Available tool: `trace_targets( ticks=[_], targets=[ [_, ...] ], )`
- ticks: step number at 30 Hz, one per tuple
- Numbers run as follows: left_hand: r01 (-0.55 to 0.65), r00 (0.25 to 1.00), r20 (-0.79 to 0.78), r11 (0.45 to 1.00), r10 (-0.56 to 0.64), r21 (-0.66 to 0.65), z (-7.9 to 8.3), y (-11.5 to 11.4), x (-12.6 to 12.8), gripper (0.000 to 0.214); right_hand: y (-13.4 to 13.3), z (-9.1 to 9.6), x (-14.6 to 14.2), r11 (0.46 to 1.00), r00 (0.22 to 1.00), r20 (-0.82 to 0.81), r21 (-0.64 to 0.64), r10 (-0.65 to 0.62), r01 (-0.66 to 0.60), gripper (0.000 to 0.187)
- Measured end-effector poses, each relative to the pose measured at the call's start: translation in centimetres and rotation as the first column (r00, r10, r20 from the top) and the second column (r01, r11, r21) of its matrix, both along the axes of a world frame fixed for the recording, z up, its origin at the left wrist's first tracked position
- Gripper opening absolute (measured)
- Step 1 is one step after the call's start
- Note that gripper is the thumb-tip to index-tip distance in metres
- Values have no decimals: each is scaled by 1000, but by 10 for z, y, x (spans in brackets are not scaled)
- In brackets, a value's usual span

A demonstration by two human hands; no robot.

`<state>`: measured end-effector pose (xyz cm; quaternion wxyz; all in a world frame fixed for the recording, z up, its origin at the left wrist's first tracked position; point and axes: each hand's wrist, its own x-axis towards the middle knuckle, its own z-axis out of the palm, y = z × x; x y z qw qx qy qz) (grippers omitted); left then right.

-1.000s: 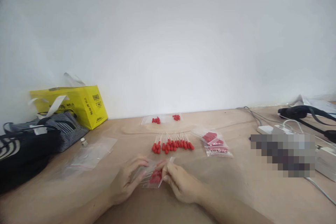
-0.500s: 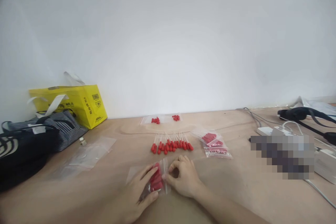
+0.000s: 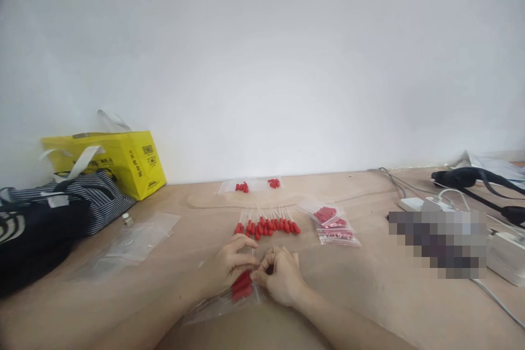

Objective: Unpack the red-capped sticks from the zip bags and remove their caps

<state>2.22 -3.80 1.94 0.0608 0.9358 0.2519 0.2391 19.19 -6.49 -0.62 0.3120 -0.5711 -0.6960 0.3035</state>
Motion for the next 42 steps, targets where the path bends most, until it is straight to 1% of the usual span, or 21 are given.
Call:
trace_targets(
  ticks=[4,6,12,18,22,26,32,38,42],
  targets=[
    [62,995,69,994,-69,94,-5,3,-1,22,1,-2,0,1000,1000,-24,1,16,-16,22],
    [82,994,67,991,-89,104,-4,3,-1,23,2,-3,1,1000,999,-43,1,31,-31,23],
    [51,999,-18,998,-51,41,3,1,0,16,3,-3,2,999,998,-39,-23,40,-41,27],
    [41,999,-12,999,-40,35,0,3,0,16,4,0,3,995,996,-1,-30,92,-92,30],
    [23,999,-44,999,-24,-30,0,3,0,12,2,4,4,992,990,65,-37,125,-122,28],
    [-6,996,-84,995,-3,-100,2,0,0,8,0,7,3,994,989,99,-31,106,-104,26],
    [-74,993,-97,992,65,-102,-1,-2,0,8,-1,8,3,995,994,60,-47,87,-84,32],
    [-60,992,-115,992,47,-112,-2,-2,1,10,0,5,2,996,990,114,-15,84,-83,20],
    [-73,993,-107,986,57,-153,-2,-1,1,11,0,3,-1,1000,992,126,5,19,-19,20]
  ],
)
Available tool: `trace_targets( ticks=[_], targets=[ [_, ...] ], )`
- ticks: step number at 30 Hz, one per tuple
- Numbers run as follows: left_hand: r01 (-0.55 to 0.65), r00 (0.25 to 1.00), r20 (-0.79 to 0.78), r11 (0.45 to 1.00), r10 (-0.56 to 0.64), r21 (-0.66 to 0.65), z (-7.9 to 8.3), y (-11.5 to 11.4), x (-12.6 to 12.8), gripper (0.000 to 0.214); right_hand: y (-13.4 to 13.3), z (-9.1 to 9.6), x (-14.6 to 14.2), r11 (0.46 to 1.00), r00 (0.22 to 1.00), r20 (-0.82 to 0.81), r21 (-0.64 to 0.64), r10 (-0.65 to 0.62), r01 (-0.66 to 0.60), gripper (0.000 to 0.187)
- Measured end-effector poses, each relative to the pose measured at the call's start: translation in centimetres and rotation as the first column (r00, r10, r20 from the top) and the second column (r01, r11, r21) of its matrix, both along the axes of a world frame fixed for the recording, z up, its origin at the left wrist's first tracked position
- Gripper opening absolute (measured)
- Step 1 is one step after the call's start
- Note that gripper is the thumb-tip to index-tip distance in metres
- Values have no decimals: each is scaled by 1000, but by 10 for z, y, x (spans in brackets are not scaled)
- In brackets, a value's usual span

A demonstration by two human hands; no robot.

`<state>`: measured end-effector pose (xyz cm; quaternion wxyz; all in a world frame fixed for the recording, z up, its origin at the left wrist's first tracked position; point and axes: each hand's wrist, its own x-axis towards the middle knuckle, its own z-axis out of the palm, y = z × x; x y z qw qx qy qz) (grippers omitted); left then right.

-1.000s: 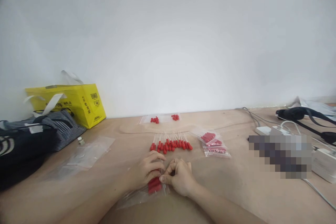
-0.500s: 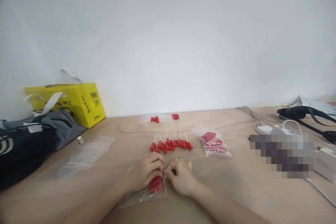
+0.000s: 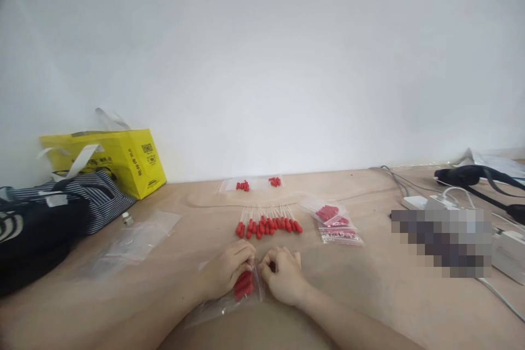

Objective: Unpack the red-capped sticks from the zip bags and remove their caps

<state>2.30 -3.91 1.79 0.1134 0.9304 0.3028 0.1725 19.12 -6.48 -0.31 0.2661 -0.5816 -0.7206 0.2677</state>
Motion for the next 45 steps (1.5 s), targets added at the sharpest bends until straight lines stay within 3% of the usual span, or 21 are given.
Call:
trace_targets(
  ticks=[4,10,17,21,25,32,39,42,45],
  targets=[
    [-36,999,9,999,36,-12,-2,0,0,13,0,2,-2,1000,1000,-19,-11,1,-2,19],
    [3,999,42,999,-5,50,-6,0,-1,12,5,2,-5,995,997,-28,-64,76,-78,23],
    [106,993,33,972,-115,210,-11,8,-3,20,3,-1,-11,998,998,17,-17,-54,54,22],
    [87,991,73,948,-115,306,-14,9,-5,28,5,1,-11,999,999,5,-36,-33,33,23],
    [79,990,86,937,-115,341,-14,9,-6,28,9,4,-12,998,1000,6,-59,0,0,23],
    [185,982,-28,910,-188,372,-7,9,-2,36,13,1,-20,996,995,31,-20,-91,92,21],
    [133,984,85,957,-159,258,-6,12,-6,29,22,1,-12,991,993,9,-55,-121,122,22],
    [-48,993,112,995,38,91,-2,2,-14,23,23,-2,-5,995,995,-45,-38,-89,87,18],
    [-213,975,49,975,217,-62,-3,-16,-29,48,23,-8,2,996,991,-104,25,-83,86,9]
  ],
)
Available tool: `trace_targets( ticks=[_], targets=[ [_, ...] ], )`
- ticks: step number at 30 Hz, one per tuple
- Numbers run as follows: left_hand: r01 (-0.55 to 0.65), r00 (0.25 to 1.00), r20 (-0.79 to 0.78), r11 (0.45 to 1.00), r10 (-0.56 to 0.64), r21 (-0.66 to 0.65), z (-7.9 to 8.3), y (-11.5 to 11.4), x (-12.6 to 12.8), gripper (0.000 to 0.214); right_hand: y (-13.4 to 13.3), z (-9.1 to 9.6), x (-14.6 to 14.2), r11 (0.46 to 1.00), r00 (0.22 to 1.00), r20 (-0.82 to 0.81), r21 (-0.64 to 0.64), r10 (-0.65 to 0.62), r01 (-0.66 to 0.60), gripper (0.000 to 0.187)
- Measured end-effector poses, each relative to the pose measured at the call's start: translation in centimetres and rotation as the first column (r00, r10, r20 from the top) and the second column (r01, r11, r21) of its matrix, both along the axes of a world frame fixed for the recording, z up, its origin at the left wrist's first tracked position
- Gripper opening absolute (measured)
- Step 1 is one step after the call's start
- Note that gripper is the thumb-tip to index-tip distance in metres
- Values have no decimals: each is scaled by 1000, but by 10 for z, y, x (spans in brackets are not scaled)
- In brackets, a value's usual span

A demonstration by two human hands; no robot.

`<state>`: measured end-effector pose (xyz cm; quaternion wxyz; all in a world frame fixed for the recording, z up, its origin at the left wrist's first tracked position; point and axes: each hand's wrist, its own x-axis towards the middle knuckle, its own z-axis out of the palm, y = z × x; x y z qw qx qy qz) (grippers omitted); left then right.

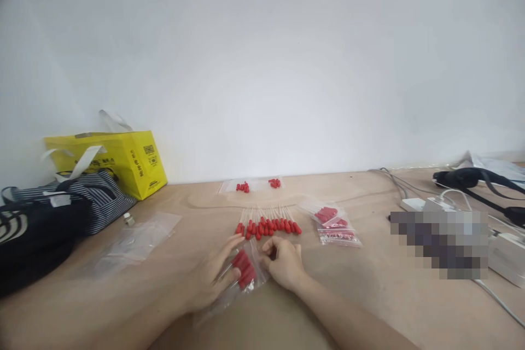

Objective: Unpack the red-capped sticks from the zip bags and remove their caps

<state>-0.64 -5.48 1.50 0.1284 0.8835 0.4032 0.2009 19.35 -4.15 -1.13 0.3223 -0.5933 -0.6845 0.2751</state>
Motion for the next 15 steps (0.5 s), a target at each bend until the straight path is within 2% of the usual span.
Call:
trace_targets(
  ticks=[4,9,12,15],
  targets=[
    [-20,993,-116,991,4,-135,-9,-20,-25,58,1,-1,8,978,982,-11,93,187,-185,5],
    [-17,983,-183,981,-19,-191,-5,-25,-30,59,1,6,11,879,879,-65,115,472,-463,12],
    [-20,980,-200,980,-19,-196,2,-25,-24,59,0,9,12,841,827,-155,98,541,-532,28],
    [-25,977,-211,980,-18,-197,5,-26,-21,58,-3,13,10,823,808,-158,96,568,-560,38]
  ],
)
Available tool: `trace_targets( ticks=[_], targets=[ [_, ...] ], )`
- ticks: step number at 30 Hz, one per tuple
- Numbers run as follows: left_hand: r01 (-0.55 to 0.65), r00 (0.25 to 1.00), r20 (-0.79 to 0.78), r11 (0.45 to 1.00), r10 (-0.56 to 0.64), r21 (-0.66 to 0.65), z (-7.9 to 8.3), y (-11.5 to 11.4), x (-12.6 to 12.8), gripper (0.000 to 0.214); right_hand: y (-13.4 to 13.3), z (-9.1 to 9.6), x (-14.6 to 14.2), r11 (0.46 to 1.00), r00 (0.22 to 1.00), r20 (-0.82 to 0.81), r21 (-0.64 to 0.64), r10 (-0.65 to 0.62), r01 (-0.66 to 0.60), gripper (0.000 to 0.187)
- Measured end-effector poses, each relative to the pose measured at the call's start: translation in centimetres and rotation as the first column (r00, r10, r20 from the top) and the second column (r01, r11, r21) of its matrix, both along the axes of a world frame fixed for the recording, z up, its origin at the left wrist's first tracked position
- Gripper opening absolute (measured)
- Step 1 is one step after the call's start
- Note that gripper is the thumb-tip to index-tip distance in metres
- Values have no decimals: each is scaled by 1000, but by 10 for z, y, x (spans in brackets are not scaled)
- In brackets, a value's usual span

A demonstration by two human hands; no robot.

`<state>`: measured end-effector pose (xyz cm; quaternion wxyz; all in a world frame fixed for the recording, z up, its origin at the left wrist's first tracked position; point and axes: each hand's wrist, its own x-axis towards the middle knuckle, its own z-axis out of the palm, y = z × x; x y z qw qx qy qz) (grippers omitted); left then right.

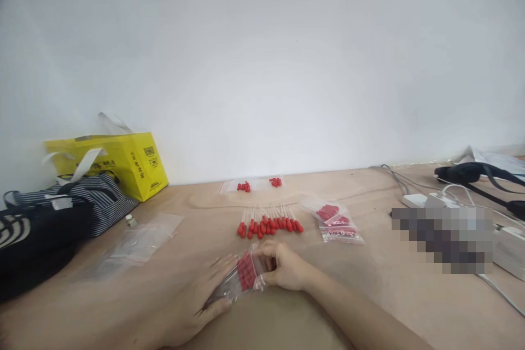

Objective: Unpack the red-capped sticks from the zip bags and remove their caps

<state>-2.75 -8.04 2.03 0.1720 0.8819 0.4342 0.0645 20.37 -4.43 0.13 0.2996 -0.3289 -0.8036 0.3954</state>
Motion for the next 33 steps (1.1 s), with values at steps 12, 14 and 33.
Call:
trace_targets(
  ticks=[12,14,33],
  targets=[
    [41,999,8,999,-41,-13,2,5,-4,57,-6,1,-10,1000,996,89,17,-18,17,26],
    [50,999,16,999,-50,-3,1,6,-4,56,-6,1,-10,999,996,89,-37,18,-15,28],
    [38,999,28,999,-38,-21,3,7,-9,52,12,-4,28,869,944,-323,-484,-67,-103,34]
  ],
)
